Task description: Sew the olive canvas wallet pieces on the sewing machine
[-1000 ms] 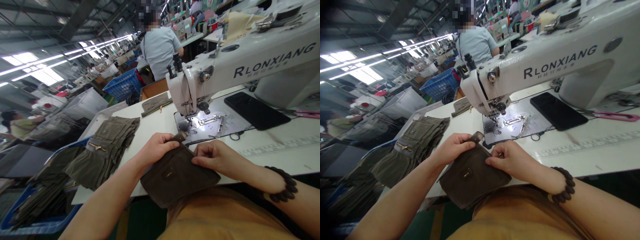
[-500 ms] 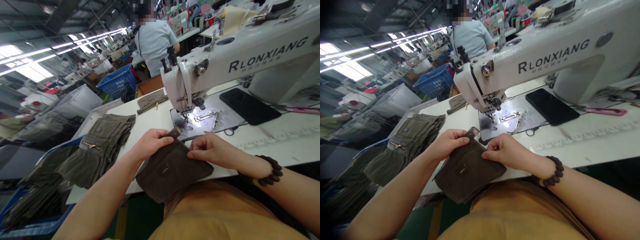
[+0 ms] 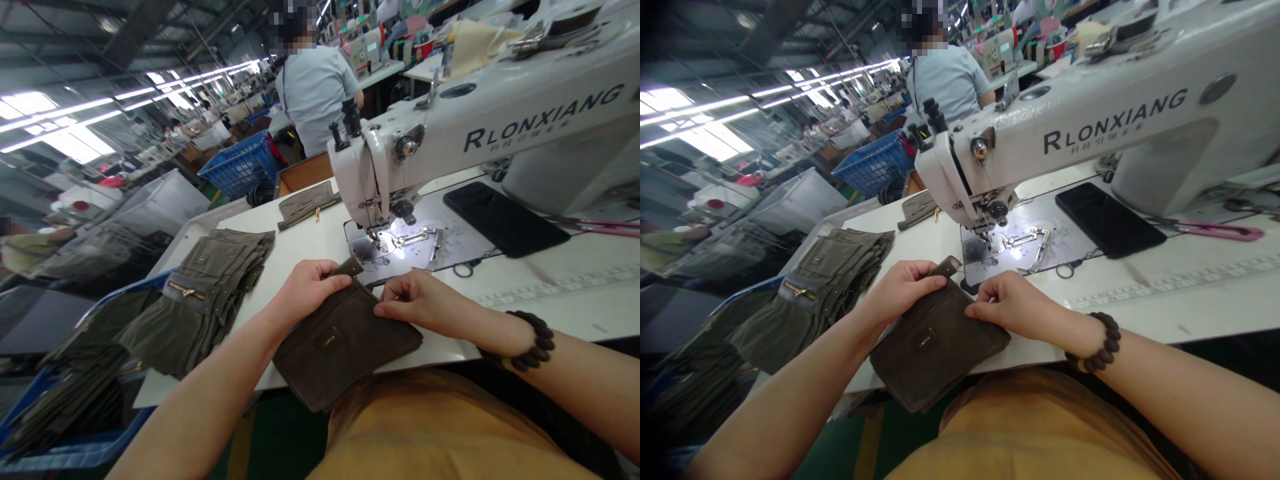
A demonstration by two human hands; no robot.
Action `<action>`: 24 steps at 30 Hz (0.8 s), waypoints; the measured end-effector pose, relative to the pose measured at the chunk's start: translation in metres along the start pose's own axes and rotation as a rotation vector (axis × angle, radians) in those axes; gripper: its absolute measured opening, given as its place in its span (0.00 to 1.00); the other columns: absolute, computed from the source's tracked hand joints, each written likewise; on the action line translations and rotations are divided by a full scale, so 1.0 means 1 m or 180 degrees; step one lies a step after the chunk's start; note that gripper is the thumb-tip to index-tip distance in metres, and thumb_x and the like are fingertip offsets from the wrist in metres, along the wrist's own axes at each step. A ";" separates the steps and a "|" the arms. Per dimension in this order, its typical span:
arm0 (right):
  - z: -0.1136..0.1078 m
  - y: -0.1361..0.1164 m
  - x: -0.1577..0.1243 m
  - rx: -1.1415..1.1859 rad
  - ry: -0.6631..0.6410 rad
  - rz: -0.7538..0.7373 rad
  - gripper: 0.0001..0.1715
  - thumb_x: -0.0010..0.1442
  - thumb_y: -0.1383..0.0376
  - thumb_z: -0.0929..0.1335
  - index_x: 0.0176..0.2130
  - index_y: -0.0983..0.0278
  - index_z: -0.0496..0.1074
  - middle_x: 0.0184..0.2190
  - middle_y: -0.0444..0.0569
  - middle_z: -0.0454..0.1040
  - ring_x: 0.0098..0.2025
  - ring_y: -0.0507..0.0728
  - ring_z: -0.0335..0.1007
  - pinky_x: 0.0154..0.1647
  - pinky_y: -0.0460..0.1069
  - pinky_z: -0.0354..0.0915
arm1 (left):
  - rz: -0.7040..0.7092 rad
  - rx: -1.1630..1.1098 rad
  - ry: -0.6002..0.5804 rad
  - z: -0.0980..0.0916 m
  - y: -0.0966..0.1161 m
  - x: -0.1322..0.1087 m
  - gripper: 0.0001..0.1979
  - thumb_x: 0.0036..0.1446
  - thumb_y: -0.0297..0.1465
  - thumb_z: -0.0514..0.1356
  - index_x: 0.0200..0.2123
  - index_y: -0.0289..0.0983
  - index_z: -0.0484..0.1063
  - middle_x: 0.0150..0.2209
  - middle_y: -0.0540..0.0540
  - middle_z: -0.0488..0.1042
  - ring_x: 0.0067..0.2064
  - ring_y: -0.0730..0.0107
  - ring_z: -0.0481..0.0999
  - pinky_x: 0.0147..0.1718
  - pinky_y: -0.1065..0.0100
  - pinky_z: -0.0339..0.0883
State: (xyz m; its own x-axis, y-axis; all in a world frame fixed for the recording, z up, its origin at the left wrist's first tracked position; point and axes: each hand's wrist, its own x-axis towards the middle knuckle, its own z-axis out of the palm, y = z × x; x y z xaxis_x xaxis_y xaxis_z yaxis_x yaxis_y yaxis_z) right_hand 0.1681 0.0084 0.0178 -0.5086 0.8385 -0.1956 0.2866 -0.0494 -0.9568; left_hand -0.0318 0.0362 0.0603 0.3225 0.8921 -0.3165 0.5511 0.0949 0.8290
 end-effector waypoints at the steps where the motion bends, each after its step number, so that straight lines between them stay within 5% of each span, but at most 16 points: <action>1: 0.000 0.001 -0.001 0.0024 0.0082 -0.0142 0.12 0.50 0.59 0.67 0.24 0.66 0.64 0.20 0.42 0.63 0.21 0.48 0.55 0.19 0.44 0.51 | -0.0020 -0.0032 0.0003 -0.001 -0.002 0.001 0.13 0.46 0.39 0.60 0.26 0.33 0.71 0.22 0.51 0.70 0.23 0.74 0.66 0.22 0.74 0.57; 4: -0.006 0.002 -0.004 -0.0114 0.0091 -0.0864 0.05 0.56 0.67 0.61 0.35 0.65 0.63 0.31 0.45 0.67 0.28 0.49 0.62 0.26 0.44 0.60 | -0.0095 -0.0174 0.0006 -0.003 -0.007 0.005 0.13 0.45 0.39 0.60 0.26 0.33 0.71 0.21 0.51 0.69 0.22 0.74 0.66 0.22 0.74 0.57; 9: -0.026 0.002 -0.006 -0.2203 -0.0688 -0.2309 0.27 0.57 0.78 0.55 0.54 0.61 0.57 0.45 0.51 0.66 0.41 0.52 0.65 0.39 0.47 0.61 | -0.0297 -0.0535 -0.0130 -0.002 -0.008 0.009 0.12 0.43 0.37 0.62 0.26 0.32 0.70 0.20 0.52 0.69 0.21 0.75 0.65 0.21 0.75 0.56; 14: -0.037 -0.004 0.004 -0.3647 -0.0501 -0.3386 0.17 0.63 0.70 0.54 0.45 0.68 0.67 0.33 0.52 0.70 0.28 0.52 0.62 0.27 0.49 0.58 | -0.0353 -0.0771 -0.0309 0.001 -0.007 0.018 0.12 0.42 0.36 0.62 0.28 0.32 0.70 0.22 0.51 0.70 0.22 0.75 0.65 0.23 0.74 0.58; 24: -0.042 0.003 0.015 -0.3483 -0.0428 -0.3386 0.24 0.64 0.71 0.50 0.35 0.68 0.70 0.35 0.55 0.71 0.25 0.52 0.61 0.25 0.48 0.57 | 0.0003 -0.0179 -0.0567 0.001 -0.020 0.047 0.10 0.46 0.35 0.58 0.26 0.33 0.70 0.24 0.51 0.68 0.27 0.71 0.66 0.26 0.73 0.59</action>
State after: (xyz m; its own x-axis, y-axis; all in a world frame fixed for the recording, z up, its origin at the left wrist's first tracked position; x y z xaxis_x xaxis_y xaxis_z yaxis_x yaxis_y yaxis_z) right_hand 0.1951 0.0435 0.0204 -0.9090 0.1687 0.3812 0.1617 0.9855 -0.0507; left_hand -0.0269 0.0756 0.0289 0.4568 0.8004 -0.3882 0.5085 0.1231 0.8522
